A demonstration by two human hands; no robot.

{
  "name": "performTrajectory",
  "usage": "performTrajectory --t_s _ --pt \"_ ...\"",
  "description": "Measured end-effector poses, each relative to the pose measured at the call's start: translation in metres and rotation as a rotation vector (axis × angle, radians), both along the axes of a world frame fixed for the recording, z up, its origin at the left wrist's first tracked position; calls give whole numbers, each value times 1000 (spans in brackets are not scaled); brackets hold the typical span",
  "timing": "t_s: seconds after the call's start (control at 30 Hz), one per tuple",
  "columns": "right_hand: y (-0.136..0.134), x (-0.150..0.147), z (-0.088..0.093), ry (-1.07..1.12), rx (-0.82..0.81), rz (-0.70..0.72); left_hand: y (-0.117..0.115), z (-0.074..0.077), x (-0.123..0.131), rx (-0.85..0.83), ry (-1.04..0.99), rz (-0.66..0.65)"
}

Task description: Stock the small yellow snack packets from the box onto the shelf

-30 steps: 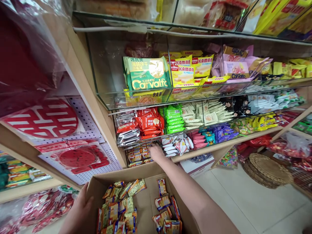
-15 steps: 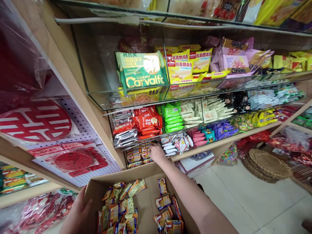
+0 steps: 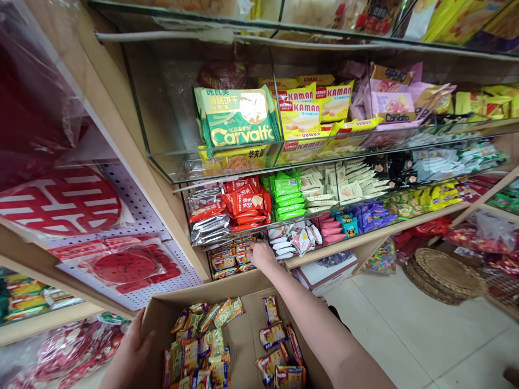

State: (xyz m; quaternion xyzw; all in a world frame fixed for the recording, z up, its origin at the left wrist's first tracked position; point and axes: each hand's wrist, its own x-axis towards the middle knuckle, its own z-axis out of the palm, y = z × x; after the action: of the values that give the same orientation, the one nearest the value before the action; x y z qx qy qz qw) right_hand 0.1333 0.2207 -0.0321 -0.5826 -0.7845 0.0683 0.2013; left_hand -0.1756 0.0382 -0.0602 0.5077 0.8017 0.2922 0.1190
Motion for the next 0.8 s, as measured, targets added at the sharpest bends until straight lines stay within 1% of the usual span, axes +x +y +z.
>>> performTrajectory --t_s 0.1,0.33,0.47,0.53,0.57,0.6,0.63,0.67,0.7,0.73,0.8 --pt "-1 0 1 12 12 -8 0 0 0 -72 -57 -36" --pt "-2 0 2 67 62 -13 1 1 -1 -97 -43 -45" --pt "-4 1 14 110 105 11 0 0 -2 -86 -27 -57" --pt "-17 0 22 122 179 57 0 -2 -4 -72 -20 -65" --pt "-28 -2 24 121 234 114 0 -3 -5 -64 -21 -68" --pt "-43 -5 24 115 291 201 1 -5 -6 -58 -26 -69" --pt "-60 -9 20 104 341 313 1 -7 -8 -56 -32 -67" --pt "-79 -16 13 89 365 447 2 -9 -9 -58 -36 -65" --pt "-99 -23 1 78 345 571 3 -11 -10 -62 -36 -64" --pt "-118 -31 -14 65 302 679 4 -12 -11 -68 -34 -64" --pt "-150 -48 -51 52 114 793 5 -13 -11 -75 -29 -66"
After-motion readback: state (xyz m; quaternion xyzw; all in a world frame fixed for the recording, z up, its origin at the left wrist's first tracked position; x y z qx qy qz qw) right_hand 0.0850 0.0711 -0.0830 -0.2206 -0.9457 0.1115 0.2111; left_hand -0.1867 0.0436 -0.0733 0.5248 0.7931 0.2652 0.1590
